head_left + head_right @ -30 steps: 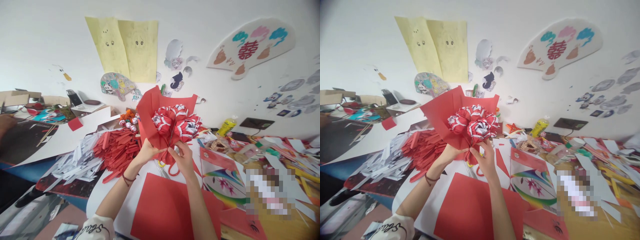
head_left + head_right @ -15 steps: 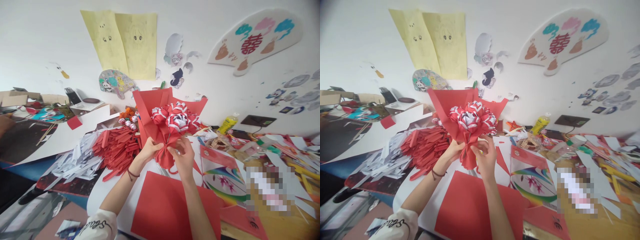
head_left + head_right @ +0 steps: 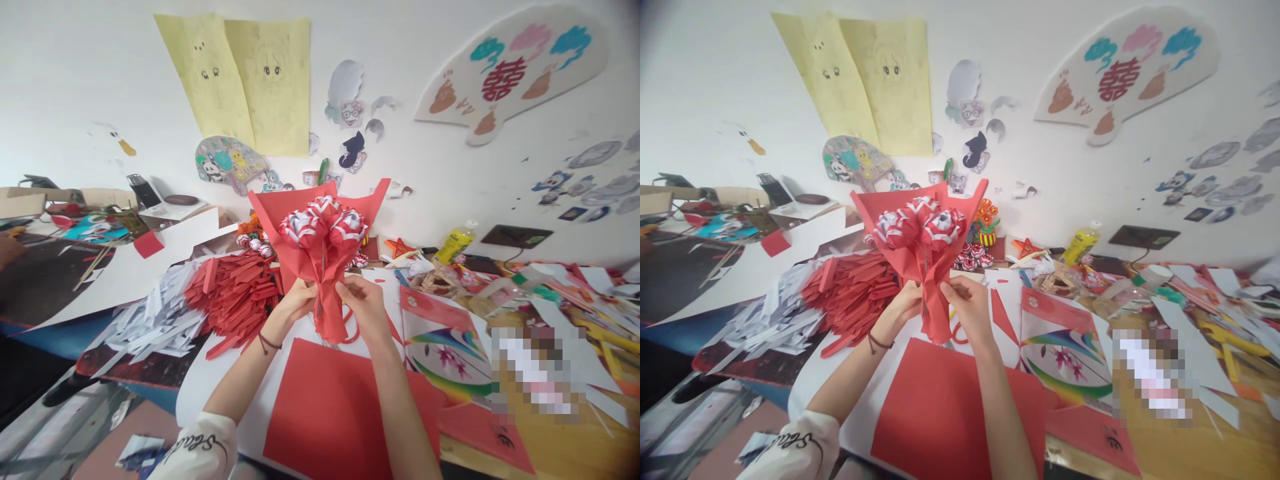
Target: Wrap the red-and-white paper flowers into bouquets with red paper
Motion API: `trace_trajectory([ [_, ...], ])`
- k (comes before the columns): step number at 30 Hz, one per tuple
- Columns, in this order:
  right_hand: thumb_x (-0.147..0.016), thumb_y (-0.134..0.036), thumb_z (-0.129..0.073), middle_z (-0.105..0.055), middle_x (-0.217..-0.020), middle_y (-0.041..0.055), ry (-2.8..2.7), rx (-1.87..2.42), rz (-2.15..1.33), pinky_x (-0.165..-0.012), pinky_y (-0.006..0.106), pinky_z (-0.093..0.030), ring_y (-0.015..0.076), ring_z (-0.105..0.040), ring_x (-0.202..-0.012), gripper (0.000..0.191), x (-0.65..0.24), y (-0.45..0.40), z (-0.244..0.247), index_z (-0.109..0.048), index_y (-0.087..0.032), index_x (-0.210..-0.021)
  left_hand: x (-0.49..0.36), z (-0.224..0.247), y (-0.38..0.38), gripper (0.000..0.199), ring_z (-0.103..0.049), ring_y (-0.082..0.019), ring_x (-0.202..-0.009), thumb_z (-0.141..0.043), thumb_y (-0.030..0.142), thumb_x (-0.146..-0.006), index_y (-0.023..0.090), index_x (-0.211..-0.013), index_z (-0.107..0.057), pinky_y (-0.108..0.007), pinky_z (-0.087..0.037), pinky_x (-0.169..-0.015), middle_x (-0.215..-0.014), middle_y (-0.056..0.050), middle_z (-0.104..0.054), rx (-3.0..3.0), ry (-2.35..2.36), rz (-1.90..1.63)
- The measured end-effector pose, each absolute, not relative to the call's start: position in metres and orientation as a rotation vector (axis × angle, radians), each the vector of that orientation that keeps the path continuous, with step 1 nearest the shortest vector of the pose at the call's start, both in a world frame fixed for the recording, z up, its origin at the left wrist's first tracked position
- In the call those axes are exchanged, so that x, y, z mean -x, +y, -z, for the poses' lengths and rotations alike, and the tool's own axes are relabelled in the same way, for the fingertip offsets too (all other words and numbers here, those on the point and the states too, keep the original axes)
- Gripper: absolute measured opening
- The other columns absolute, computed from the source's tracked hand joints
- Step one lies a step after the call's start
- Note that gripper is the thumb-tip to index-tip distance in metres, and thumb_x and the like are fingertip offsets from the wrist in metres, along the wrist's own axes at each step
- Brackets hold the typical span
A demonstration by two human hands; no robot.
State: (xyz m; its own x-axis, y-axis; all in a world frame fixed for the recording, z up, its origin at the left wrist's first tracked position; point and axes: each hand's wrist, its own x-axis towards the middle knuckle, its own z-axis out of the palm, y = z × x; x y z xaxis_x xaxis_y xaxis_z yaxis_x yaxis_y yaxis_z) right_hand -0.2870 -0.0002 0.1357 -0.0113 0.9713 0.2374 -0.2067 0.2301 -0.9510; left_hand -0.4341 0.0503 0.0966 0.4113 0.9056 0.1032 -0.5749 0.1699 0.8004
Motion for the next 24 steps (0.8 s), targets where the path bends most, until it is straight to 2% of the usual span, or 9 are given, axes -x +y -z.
trace_trajectory([
  [5, -0.067, -0.037, -0.076, -0.065, -0.07, 0.0008, -1.107, 0.907, -1.3, -0.062, 0.025, -0.047, 0.0141, -0.06, -0.064, 0.023, 0.284, 0.014, -0.125, -0.065, -0.019, -0.077, 0.435, -0.093, 0.051, 0.042, -0.067, -0.027, -0.089, -0.087, 0.028, -0.051, 0.01, -0.084, -0.069, -0.041, -0.052, -0.086, -0.084, -0.01, -0.073, -0.916, 0.47, -1.1],
  [8, -0.064, -0.035, -0.078, -0.065, -0.075, 0.0003, -1.094, 0.988, -1.076, -0.061, 0.025, -0.046, 0.0136, -0.058, -0.065, 0.03, 0.286, 0.014, -0.123, -0.065, -0.021, -0.087, 0.434, -0.098, 0.05, 0.044, -0.065, -0.028, -0.098, -0.088, 0.026, -0.049, 0.012, -0.087, -0.069, -0.043, -0.048, -0.092, -0.092, -0.01, -0.072, -0.963, 0.48, -1.155],
  [10, -0.067, -0.034, -0.075, -0.065, -0.076, 0.001, -1.136, 1.042, -0.869, -0.062, 0.026, -0.046, 0.0138, -0.056, -0.065, 0.026, 0.288, 0.009, -0.126, -0.066, -0.02, -0.087, 0.433, -0.101, 0.05, 0.046, -0.062, -0.028, -0.104, -0.088, 0.025, -0.048, 0.014, -0.089, -0.069, -0.043, -0.045, -0.096, -0.097, -0.009, -0.071, -0.99, 0.493, -1.223],
  [13, -0.074, -0.031, -0.067, -0.064, -0.073, 0.0014, -1.249, 1.123, -0.599, -0.064, 0.027, -0.045, 0.0143, -0.055, -0.065, 0.013, 0.292, -0.005, -0.133, -0.068, -0.019, -0.079, 0.432, -0.101, 0.051, 0.049, -0.059, -0.028, -0.11, -0.088, 0.025, -0.048, 0.014, -0.092, -0.068, -0.043, -0.042, -0.101, -0.099, -0.009, -0.071, -1.013, 0.539, -1.289],
  [15, -0.077, -0.029, -0.063, -0.062, -0.068, 0.0008, -1.313, 1.198, -0.463, -0.062, 0.026, -0.042, 0.0142, -0.053, -0.063, 0.012, 0.295, -0.014, -0.137, -0.066, -0.019, -0.071, 0.431, -0.099, 0.05, 0.052, -0.058, -0.027, -0.112, -0.087, 0.024, -0.05, 0.015, -0.097, -0.067, -0.043, -0.041, -0.102, -0.102, -0.009, -0.07, -1.019, 0.559, -1.332],
  [18, -0.076, -0.026, -0.06, -0.062, -0.066, 0.0023, -1.277, 1.338, -0.342, -0.06, 0.028, -0.04, 0.017, -0.054, -0.062, 0.011, 0.302, -0.023, -0.135, -0.064, -0.019, -0.069, 0.428, -0.094, 0.044, 0.055, -0.061, -0.026, -0.106, -0.085, 0.025, -0.054, 0.016, -0.105, -0.065, -0.04, -0.046, -0.096, -0.104, -0.009, -0.07, -1.001, 0.551, -1.359],
  [21, -0.073, -0.025, -0.06, -0.064, -0.066, 0.0058, -1.192, 1.4, -0.276, -0.064, 0.032, -0.041, 0.0234, -0.058, -0.068, 0.008, 0.309, -0.024, -0.124, -0.065, -0.02, -0.069, 0.423, -0.089, 0.034, 0.054, -0.066, -0.024, -0.094, -0.084, 0.03, -0.057, 0.015, -0.105, -0.064, -0.036, -0.052, -0.085, -0.099, -0.009, -0.071, -0.985, 0.571, -1.324],
  [24, -0.072, -0.025, -0.058, -0.065, -0.068, 0.0056, -1.115, 1.349, -0.428, -0.069, 0.034, -0.042, 0.0256, -0.059, -0.075, 0.007, 0.311, -0.02, -0.109, -0.064, -0.023, -0.069, 0.42, -0.082, 0.024, 0.051, -0.067, -0.022, -0.087, -0.083, 0.032, -0.058, 0.016, -0.102, -0.064, -0.032, -0.053, -0.077, -0.094, -0.006, -0.072, -0.964, 0.633, -1.344],
])
